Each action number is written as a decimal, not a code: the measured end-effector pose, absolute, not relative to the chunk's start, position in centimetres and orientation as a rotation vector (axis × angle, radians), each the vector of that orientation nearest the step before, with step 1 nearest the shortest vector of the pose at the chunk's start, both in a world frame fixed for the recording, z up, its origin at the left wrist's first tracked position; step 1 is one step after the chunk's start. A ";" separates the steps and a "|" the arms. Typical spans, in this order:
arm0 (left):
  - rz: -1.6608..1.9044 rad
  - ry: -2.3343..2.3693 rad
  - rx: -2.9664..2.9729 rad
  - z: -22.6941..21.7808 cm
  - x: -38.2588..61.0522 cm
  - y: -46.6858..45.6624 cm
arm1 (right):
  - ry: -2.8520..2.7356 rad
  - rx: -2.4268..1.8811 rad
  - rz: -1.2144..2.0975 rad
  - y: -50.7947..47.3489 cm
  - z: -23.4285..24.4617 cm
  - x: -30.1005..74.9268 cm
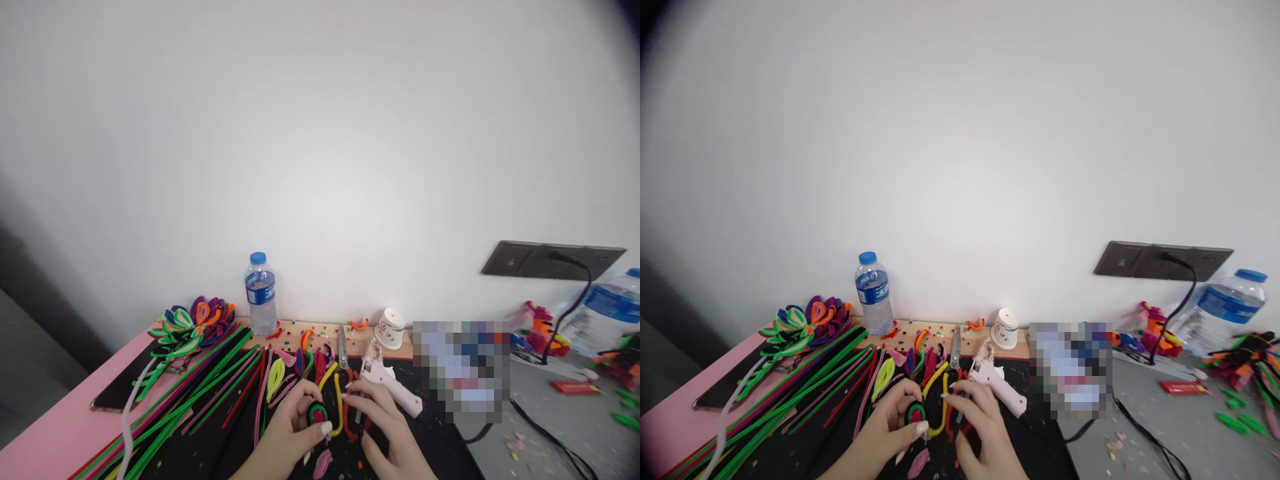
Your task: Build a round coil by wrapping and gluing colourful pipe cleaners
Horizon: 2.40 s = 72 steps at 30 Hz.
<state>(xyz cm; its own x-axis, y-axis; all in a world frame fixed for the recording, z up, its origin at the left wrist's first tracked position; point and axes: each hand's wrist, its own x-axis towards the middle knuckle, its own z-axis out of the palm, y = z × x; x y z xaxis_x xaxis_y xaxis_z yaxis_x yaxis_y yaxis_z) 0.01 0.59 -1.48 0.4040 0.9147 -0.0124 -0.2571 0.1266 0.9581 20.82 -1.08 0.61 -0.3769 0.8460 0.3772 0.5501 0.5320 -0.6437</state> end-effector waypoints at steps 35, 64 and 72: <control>1.067 0.847 0.871 -1.5 -0.1 1.2 | -1.683 -1.432 0.701 1.3 1.5 22.8; 1.056 0.786 0.508 -0.2 -0.5 1.2 | -1.270 -1.328 1.460 -0.2 -0.4 20.7; 1.059 0.795 0.484 -0.5 -0.6 1.6 | -1.320 -1.357 1.442 -0.1 0.2 20.8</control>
